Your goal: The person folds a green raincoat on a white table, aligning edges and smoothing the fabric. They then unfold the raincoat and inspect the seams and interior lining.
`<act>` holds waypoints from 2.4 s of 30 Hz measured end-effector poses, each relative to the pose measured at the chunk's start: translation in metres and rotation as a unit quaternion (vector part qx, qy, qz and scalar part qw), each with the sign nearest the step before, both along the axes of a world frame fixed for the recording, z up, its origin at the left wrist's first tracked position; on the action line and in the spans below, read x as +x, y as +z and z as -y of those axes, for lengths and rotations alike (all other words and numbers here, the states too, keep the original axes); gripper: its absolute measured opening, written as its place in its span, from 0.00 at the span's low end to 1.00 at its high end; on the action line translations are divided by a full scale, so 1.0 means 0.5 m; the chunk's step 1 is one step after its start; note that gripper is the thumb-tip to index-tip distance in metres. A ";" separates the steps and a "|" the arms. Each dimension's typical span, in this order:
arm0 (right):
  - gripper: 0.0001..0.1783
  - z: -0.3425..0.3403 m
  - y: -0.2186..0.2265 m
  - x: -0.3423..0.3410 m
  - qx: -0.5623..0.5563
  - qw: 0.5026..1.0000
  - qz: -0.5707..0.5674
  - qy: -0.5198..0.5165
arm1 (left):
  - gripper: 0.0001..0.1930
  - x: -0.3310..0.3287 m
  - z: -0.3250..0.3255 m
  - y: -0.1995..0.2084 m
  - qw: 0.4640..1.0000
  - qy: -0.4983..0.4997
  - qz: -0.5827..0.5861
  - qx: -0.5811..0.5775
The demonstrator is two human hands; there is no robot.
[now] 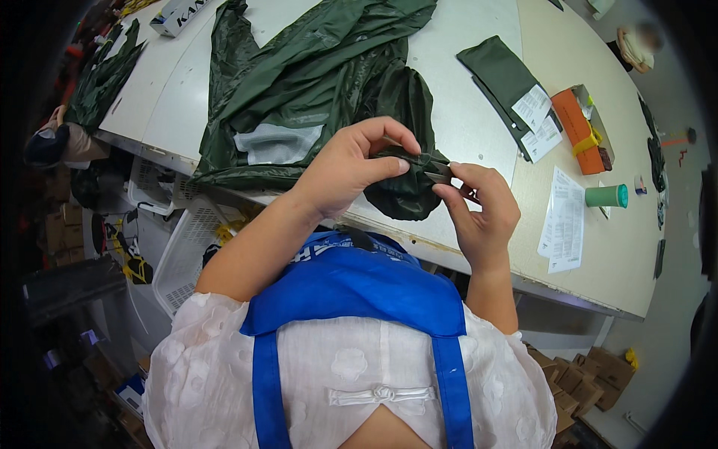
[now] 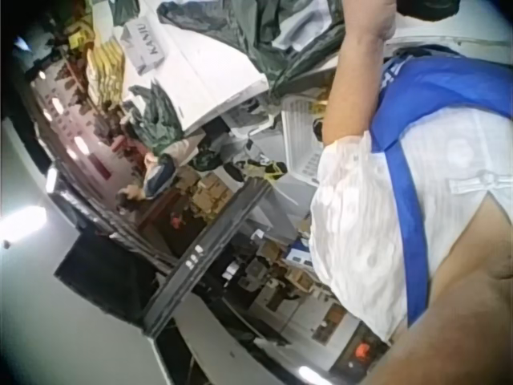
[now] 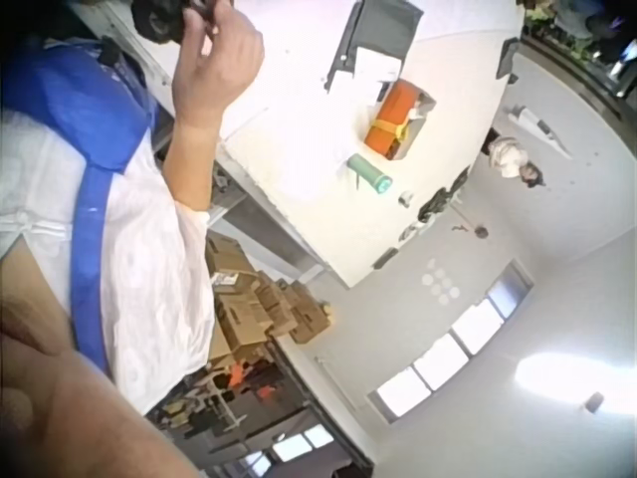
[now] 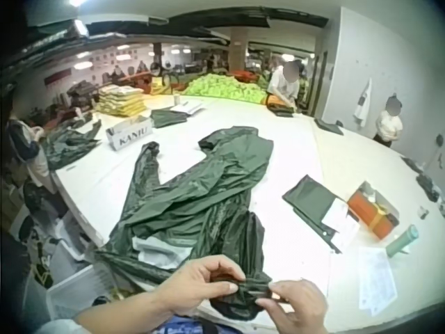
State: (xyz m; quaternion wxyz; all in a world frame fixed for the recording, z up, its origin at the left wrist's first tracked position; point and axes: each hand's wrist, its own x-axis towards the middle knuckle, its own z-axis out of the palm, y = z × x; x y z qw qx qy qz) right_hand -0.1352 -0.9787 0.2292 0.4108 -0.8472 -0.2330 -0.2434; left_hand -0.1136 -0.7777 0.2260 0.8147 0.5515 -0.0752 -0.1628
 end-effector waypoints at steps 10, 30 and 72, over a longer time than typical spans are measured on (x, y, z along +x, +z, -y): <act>0.13 -0.006 0.002 -0.003 -0.019 1.000 0.007 0.001 | 0.14 -0.016 0.003 0.034 0.997 0.011 -0.047 0.062; 0.21 0.014 -0.027 0.055 0.311 0.911 -0.252 0.102 | 0.14 -0.006 -0.007 0.015 0.998 0.010 -0.054 0.014; 0.15 -0.055 -0.083 0.000 0.254 0.934 -0.244 0.051 | 0.12 -0.060 -0.063 -0.041 0.792 0.293 0.283 0.454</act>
